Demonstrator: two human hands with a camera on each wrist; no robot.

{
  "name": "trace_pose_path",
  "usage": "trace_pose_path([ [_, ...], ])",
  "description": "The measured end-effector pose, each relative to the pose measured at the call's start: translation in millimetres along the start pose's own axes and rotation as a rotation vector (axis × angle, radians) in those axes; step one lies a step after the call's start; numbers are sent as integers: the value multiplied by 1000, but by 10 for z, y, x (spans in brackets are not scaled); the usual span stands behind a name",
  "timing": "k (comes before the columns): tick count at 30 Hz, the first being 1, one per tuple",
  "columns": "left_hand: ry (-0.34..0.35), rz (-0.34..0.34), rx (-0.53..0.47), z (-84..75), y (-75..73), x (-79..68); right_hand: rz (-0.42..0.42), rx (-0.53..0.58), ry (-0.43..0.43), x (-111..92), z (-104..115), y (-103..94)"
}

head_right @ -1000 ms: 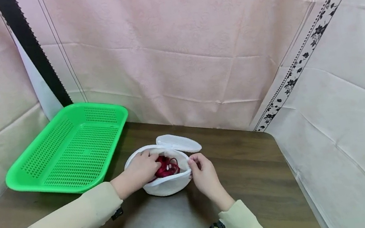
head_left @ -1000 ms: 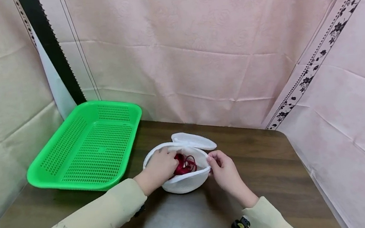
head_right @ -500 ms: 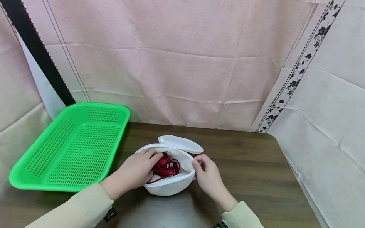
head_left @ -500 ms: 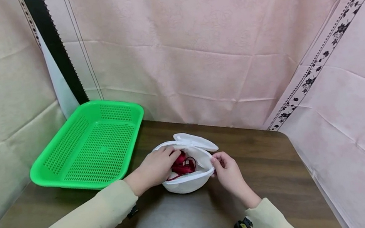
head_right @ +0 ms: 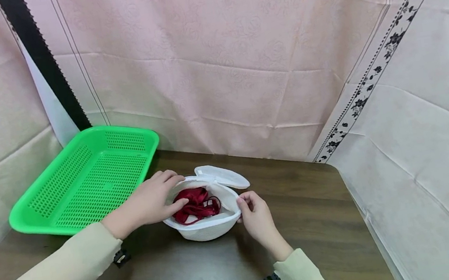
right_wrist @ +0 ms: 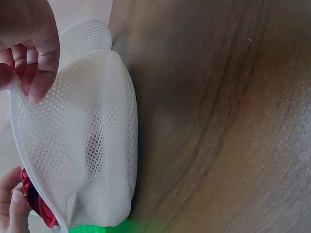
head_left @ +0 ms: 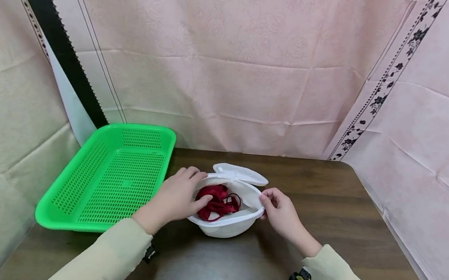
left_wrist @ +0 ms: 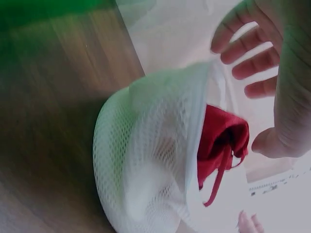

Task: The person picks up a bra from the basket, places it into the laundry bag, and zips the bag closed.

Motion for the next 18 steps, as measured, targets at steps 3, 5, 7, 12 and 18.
trace_pose_path([
  [3, -80, 27, -42, 91, 11, -29, 5, 5, 2, -15, 37, -6],
  [5, -124, 57, -84, 138, 38, -51, 6, 6, 10, -15, 29, -19],
  [7, -156, 76, -132, 167, 58, -71, 7, 6, 18, -9, 13, -33],
  [12, -185, 76, -192, 188, 62, -90, 2, 11, 31, 42, -111, -58],
  [18, -170, 83, -201, 199, 58, -77, -24, -20, -12, 120, -283, -60],
])
Point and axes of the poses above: each hand's wrist, its own x-axis towards the middle knuckle, its own y-axis out of the palm, z = x × y, the point moved 4 cm from there along x, towards the middle knuckle, and after that the axes turned 5 degrees about -x, right-handed, at the moved point
